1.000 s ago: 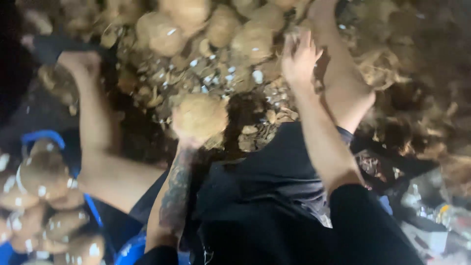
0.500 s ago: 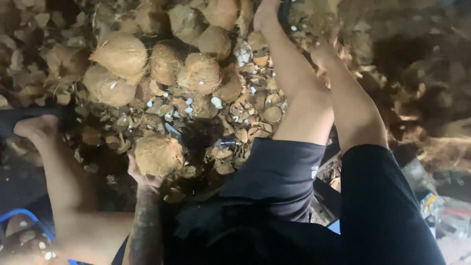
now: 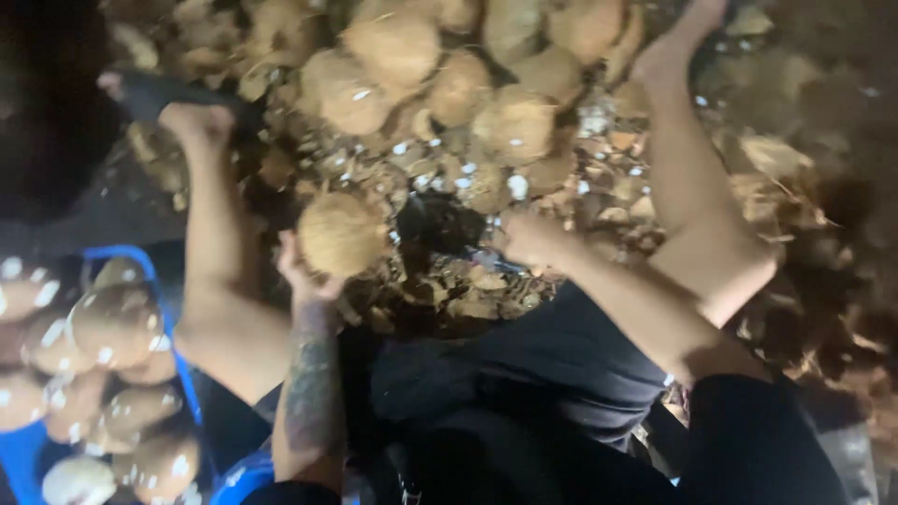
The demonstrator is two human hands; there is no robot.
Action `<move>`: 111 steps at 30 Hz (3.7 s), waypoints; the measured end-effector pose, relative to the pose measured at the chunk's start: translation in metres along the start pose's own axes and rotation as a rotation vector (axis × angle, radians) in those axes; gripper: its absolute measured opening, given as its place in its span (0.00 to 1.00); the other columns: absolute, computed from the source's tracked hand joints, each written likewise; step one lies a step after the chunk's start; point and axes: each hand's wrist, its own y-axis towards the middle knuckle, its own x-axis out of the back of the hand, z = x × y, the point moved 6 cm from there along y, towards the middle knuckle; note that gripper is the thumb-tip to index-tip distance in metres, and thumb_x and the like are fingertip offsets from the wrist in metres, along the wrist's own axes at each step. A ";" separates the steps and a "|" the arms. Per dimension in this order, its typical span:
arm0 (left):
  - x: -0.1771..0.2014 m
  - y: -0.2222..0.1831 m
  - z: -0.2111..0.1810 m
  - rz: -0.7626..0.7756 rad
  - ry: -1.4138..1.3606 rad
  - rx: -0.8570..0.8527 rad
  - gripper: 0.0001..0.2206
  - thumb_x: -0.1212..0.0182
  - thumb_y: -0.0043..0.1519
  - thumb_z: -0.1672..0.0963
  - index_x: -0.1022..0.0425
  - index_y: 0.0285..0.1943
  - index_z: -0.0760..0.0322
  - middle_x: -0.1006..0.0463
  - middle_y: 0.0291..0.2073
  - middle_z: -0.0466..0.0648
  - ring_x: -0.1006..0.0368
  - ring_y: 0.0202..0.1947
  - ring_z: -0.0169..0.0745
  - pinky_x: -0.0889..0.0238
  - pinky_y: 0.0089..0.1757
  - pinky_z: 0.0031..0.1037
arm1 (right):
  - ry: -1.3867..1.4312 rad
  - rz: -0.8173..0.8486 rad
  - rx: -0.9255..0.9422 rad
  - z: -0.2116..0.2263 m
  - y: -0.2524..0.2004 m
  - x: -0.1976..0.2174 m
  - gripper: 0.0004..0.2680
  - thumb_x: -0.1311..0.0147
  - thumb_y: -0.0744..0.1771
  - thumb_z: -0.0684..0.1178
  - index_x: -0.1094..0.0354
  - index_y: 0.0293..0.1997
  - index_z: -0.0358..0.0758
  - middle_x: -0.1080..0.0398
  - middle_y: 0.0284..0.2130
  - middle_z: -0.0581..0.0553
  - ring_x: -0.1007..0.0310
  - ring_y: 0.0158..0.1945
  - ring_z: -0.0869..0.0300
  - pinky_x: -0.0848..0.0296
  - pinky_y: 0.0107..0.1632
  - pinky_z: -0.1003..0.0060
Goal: Peeling the outer husk of coconuts using a knife to reveal the inner white shell.
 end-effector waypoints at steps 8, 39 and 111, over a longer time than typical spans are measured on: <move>-0.002 -0.010 0.042 0.113 -0.135 0.133 0.24 0.32 0.58 0.44 0.18 0.58 0.59 0.17 0.52 0.58 0.18 0.50 0.61 0.24 0.51 0.60 | -1.305 0.192 -0.304 -0.138 0.065 -0.075 0.21 0.45 0.64 0.64 0.22 0.56 0.40 0.20 0.53 0.35 0.22 0.60 0.42 0.23 0.57 0.40; -0.004 -0.009 0.047 0.043 -0.201 0.183 0.24 0.29 0.52 0.50 0.17 0.56 0.61 0.16 0.51 0.57 0.19 0.50 0.62 0.28 0.56 0.57 | -0.464 0.067 0.003 0.002 -0.072 -0.200 0.18 0.44 0.63 0.47 0.41 0.07 0.41 0.38 0.02 0.47 0.31 0.12 0.52 0.32 0.24 0.60; -0.020 -0.008 0.052 0.150 -0.112 0.176 0.34 0.32 0.55 0.39 0.22 0.65 0.60 0.20 0.60 0.60 0.22 0.57 0.67 0.27 0.56 0.61 | -0.048 0.046 0.414 0.079 -0.098 -0.192 0.08 0.44 0.59 0.37 0.34 0.16 0.41 0.34 0.05 0.48 0.30 0.10 0.62 0.36 0.20 0.75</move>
